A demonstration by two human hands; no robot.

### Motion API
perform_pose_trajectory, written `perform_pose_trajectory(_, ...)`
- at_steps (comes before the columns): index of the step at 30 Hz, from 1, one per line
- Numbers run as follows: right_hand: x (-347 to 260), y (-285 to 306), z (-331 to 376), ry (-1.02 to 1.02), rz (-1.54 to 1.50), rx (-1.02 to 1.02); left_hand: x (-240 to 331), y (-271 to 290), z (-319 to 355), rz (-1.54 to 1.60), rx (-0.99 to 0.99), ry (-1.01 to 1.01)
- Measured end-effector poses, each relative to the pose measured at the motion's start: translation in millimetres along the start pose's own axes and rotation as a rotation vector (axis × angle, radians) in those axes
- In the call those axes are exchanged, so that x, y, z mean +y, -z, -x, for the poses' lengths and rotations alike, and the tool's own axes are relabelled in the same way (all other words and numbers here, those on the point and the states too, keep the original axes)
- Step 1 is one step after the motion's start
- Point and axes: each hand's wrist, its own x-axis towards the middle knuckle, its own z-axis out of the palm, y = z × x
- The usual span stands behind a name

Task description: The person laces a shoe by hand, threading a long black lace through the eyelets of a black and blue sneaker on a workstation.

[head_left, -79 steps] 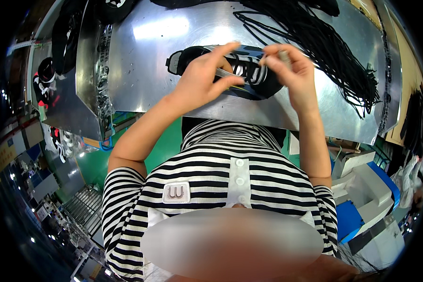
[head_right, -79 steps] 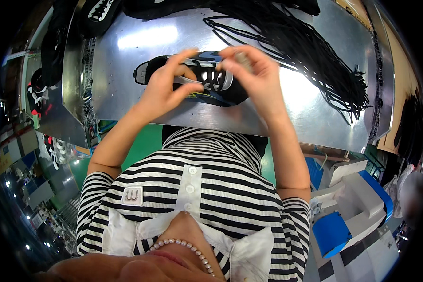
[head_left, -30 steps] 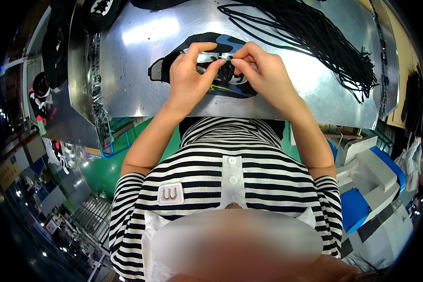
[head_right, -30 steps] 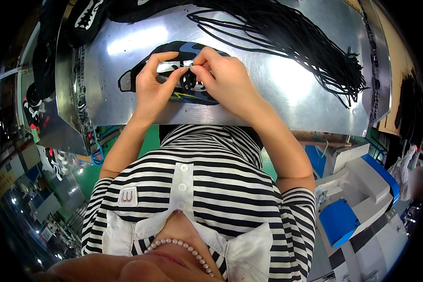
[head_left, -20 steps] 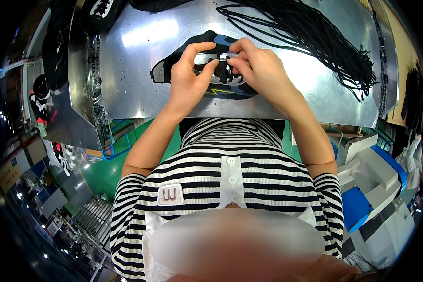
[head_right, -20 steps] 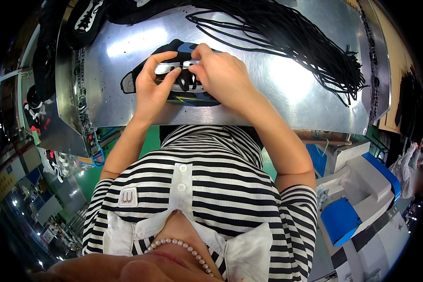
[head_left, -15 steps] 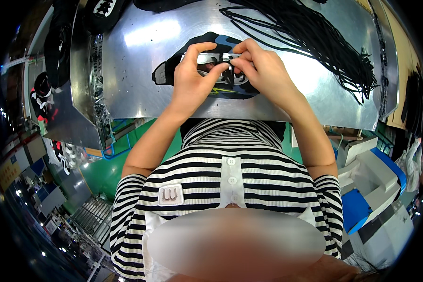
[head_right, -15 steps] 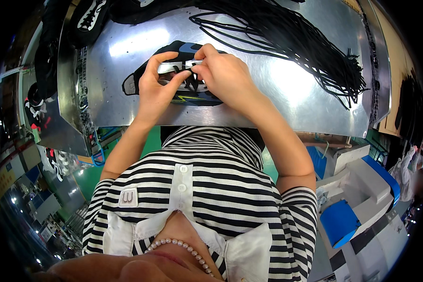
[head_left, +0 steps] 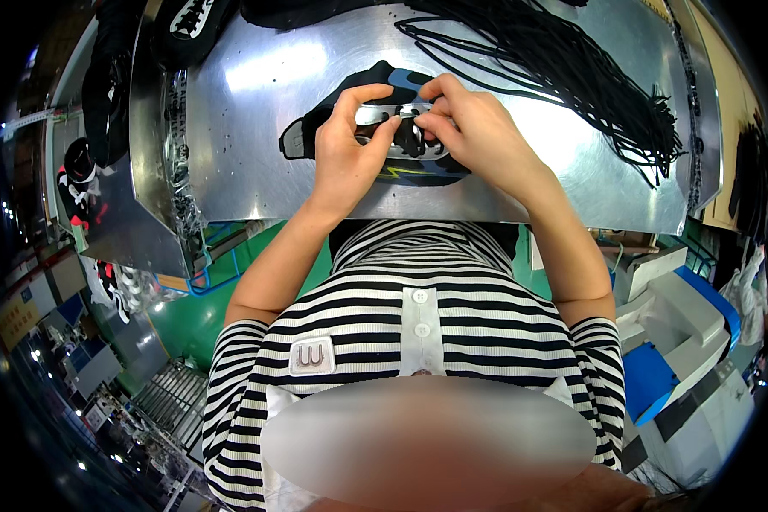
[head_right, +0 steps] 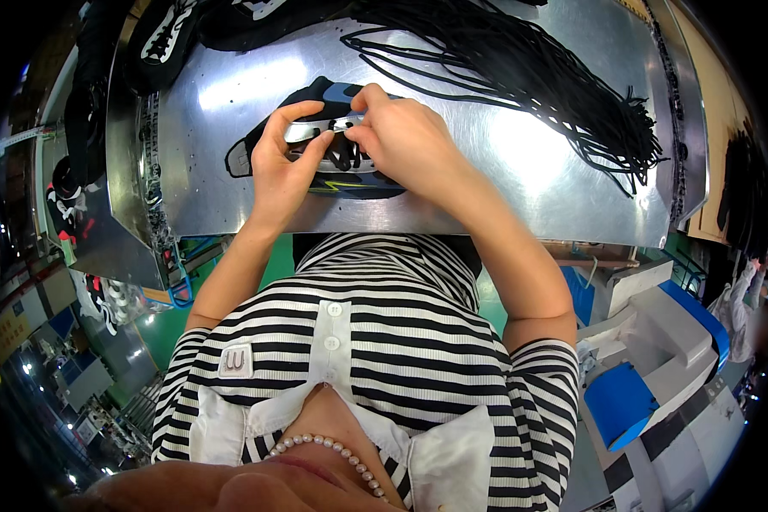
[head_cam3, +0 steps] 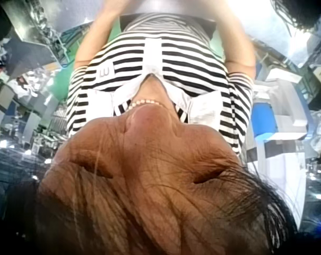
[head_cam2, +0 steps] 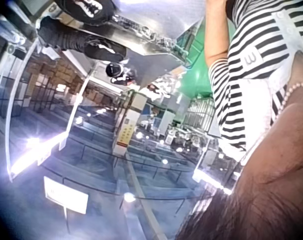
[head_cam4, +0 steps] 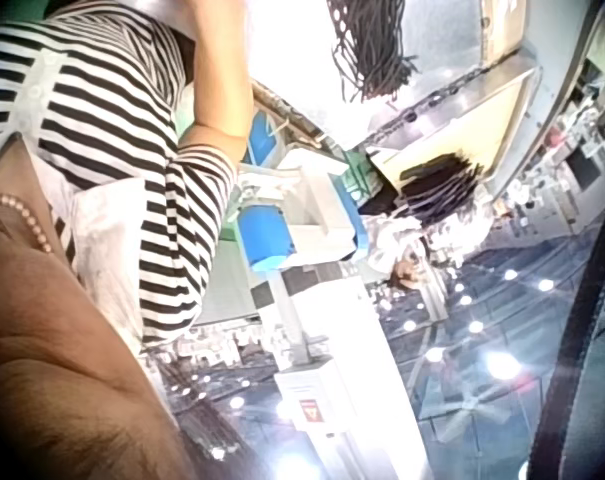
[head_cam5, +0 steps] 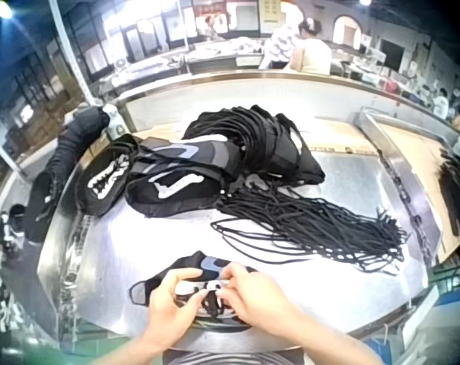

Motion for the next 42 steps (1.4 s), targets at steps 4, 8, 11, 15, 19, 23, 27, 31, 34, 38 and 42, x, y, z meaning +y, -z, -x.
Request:
perform_pose_trajectory(4,-11.5,-1.6,-9.2,0.007,0.26,-0.087,-2.5,-2.9,1.4,0.006,-0.041,-0.082)
perform_pose_trajectory(8,-22.2,-4.4,-13.5,0.0,0.339,-0.13,-9.9,-5.3,-0.3,0.03,-0.048,-0.1)
perform_pose_trajectory(11,-16.2,14.8,-9.8,0.013,0.23,-0.121,-8.6,4.6,-8.2,0.15,-0.089,0.075)
perform_pose_trajectory(15,2.9,21.8,2.5,-0.059,-0.067,0.212,-7.1,16.0,-18.2,0.177,-0.057,0.127)
perform_pose_trajectory(19,23.6,-27.1,4.7,-0.017,-0.042,0.405,-2.3,-2.4,-20.6,0.124,-0.015,0.087)
perform_pose_trajectory(23,24.1,-38.6,2.1,-0.174,-0.061,0.497,12.9,23.7,-22.5,0.428,-0.311,0.282)
perform_pose_trajectory(27,28.0,-32.8,0.0,-0.148,-0.362,0.604,15.6,23.4,-25.0,0.39,-0.29,0.339)
perform_pose_trajectory(31,12.5,-19.7,15.2,0.137,-0.147,0.533,13.2,22.0,-28.4,0.336,-0.319,0.316)
perform_pose_trajectory(34,11.3,-21.4,11.0,0.309,0.173,0.43,1.9,22.7,-34.0,0.349,-0.295,0.316)
perform_pose_trajectory(38,15.7,-26.8,-0.3,0.403,0.241,0.474,4.9,18.9,-34.7,0.371,-0.264,0.352)
perform_pose_trajectory(42,21.8,-32.2,-1.7,0.432,0.168,0.51,2.1,18.0,-31.8,0.325,-0.252,0.335)
